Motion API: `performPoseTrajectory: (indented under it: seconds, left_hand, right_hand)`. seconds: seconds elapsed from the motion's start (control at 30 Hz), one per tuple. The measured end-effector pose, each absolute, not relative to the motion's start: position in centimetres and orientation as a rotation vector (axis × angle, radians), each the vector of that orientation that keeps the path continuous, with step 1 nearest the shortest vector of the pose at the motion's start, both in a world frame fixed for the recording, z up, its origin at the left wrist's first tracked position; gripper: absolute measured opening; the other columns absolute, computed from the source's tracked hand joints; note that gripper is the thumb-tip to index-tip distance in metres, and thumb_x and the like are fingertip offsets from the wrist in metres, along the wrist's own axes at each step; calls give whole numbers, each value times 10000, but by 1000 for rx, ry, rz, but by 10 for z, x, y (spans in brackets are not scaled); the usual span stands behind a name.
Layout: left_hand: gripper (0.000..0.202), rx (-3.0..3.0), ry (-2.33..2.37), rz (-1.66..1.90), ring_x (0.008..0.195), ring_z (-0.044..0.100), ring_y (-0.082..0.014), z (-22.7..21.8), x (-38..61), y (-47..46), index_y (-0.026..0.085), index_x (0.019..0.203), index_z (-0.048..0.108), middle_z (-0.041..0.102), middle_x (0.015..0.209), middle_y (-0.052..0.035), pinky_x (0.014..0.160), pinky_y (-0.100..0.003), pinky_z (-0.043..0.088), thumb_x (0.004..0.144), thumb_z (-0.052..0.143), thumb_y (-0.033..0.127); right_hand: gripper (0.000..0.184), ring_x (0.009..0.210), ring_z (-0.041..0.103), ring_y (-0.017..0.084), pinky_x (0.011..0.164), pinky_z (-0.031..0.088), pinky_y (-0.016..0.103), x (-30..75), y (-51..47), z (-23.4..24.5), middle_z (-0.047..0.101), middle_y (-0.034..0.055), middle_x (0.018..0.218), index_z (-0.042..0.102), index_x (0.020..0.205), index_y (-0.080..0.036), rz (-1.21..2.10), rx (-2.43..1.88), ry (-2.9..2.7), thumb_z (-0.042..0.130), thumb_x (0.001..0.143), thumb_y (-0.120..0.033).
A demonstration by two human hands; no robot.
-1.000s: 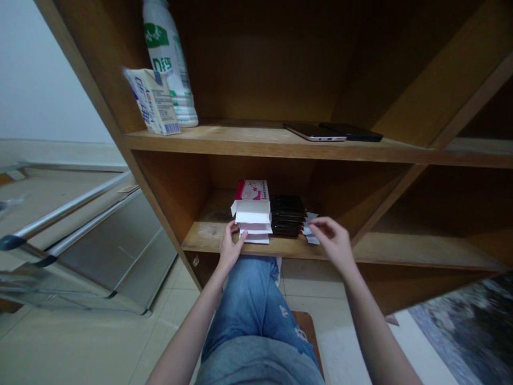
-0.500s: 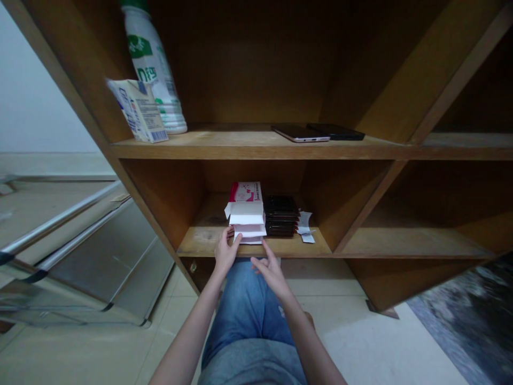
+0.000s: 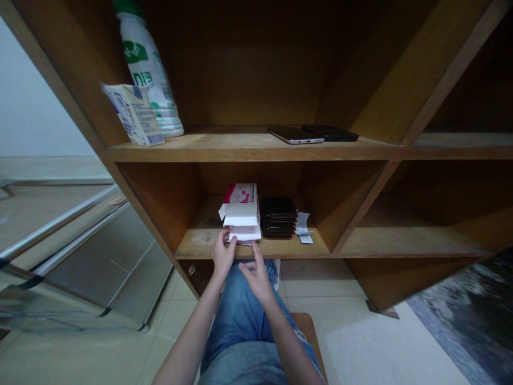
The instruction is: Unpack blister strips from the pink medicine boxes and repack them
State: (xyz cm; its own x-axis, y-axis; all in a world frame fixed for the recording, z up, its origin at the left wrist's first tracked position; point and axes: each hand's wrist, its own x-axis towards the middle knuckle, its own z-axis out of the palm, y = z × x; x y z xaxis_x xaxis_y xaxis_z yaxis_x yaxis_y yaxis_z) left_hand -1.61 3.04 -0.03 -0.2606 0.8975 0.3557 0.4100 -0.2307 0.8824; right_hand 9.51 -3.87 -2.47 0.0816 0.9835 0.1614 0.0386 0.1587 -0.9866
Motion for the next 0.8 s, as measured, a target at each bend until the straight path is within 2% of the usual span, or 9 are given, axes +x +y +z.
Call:
performPoseTrajectory:
  seconds: [0.07,0.1,0.17,0.3,0.43,0.57,0.8]
  left_hand:
    - [273,1573,1631,1477,836,623,-200,1,-15,29,210,1012,547,652,948,-55,797,-364,479,798,538,379]
    - [282,1580,1647,1459,798,625,-194,2,-15,29,209,1008,544,653,926,-49,768,-353,483,803,530,402]
    - [299,1595,1664,1419,719,622,-183,4,-15,27,206,1002,537,651,856,-35,702,-330,485,812,509,436]
    - [331,1683,1663,1375,667,629,-193,5,-19,20,198,1011,532,638,751,-20,638,-312,481,827,482,468]
    - [351,1762,1698,1412,720,644,-212,0,-24,9,190,1052,535,659,798,-47,679,-333,492,844,463,463]
    - [354,1772,1717,1467,776,645,-222,-3,-25,4,185,1074,534,667,861,-78,731,-354,494,852,462,452]
    - [379,1674,1702,1494,793,650,-218,0,-24,5,178,1112,526,677,876,-84,734,-352,500,866,439,453]
  right_hand:
    - [757,759,627,135,616,525,279,96,-41,-25,160,120,1525,215,1444,-321,989,-1165,-1270,577,779,-336]
    - [746,762,630,139,592,523,273,97,-42,-25,135,120,1531,224,1442,-314,984,-1182,-1298,571,782,-330]
    - [722,766,634,146,601,526,282,100,-44,-25,162,116,1527,241,1440,-303,944,-1236,-1393,557,791,-307]
    - [706,759,636,144,749,527,335,103,-47,-26,218,87,1515,246,1436,-314,811,-1343,-1560,543,798,-270]
    - [689,742,638,148,750,529,340,99,-49,-26,201,68,1520,261,1425,-336,734,-1437,-1634,538,798,-267]
    - [686,819,646,181,758,531,342,97,-49,-29,181,60,1526,280,1420,-327,632,-1477,-1697,541,792,-238]
    - [723,965,625,212,798,526,339,100,-48,-38,95,51,1547,195,1447,-329,614,-1410,-1731,516,809,-220]
